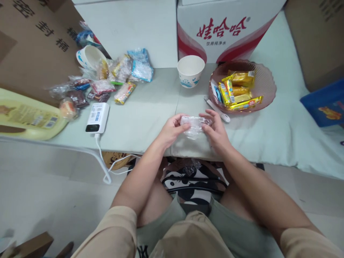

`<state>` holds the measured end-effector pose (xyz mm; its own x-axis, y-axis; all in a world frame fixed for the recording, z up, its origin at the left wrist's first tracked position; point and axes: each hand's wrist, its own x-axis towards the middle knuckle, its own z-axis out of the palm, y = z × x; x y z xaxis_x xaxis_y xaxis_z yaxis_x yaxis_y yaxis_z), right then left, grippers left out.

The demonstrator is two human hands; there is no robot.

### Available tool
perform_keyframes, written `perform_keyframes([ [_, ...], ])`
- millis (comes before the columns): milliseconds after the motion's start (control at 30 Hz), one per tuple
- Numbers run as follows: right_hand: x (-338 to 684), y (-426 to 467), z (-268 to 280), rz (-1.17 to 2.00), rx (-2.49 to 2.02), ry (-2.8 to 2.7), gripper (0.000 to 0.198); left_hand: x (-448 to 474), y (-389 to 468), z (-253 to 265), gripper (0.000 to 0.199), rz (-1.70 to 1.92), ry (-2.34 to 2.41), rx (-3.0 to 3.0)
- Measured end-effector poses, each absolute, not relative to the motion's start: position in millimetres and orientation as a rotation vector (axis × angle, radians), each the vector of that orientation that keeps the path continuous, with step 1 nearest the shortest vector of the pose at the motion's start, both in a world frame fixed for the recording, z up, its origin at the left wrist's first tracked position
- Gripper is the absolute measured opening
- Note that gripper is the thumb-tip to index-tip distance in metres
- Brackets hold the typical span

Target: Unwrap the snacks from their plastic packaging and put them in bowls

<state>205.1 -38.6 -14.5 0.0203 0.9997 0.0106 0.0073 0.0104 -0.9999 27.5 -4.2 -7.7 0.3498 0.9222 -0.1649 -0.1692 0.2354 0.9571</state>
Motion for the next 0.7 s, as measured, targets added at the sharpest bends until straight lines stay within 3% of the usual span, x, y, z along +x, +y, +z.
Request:
perform_keyframes([
  [133, 201.5, -42.8, -10.6, 1.295, -1.230, -1.250, 0.047, 28.7, -3.6, -7.9, 0.041, 0.927, 0.980, 1.158],
  [400, 212.6, -22.9, 23.2, 0.828, -1.412, -1.330, 0.026, 15.8, 3.1, 4.0, 0.016, 1.026, 1.066, 1.077],
  [567, 213.4, 72.9, 71.8, 0.274, -1.478, -1.706, 0.011, 9.9, 9.0, 12.0, 0.008, 1.032, 0.986, 1.075],
  [700, 187.8, 170.0, 87.7, 0.196, -1.886, -2.197, 0.021, 9.2, 11.3, 13.7, 0.007, 1.001, 0.948, 1.109],
])
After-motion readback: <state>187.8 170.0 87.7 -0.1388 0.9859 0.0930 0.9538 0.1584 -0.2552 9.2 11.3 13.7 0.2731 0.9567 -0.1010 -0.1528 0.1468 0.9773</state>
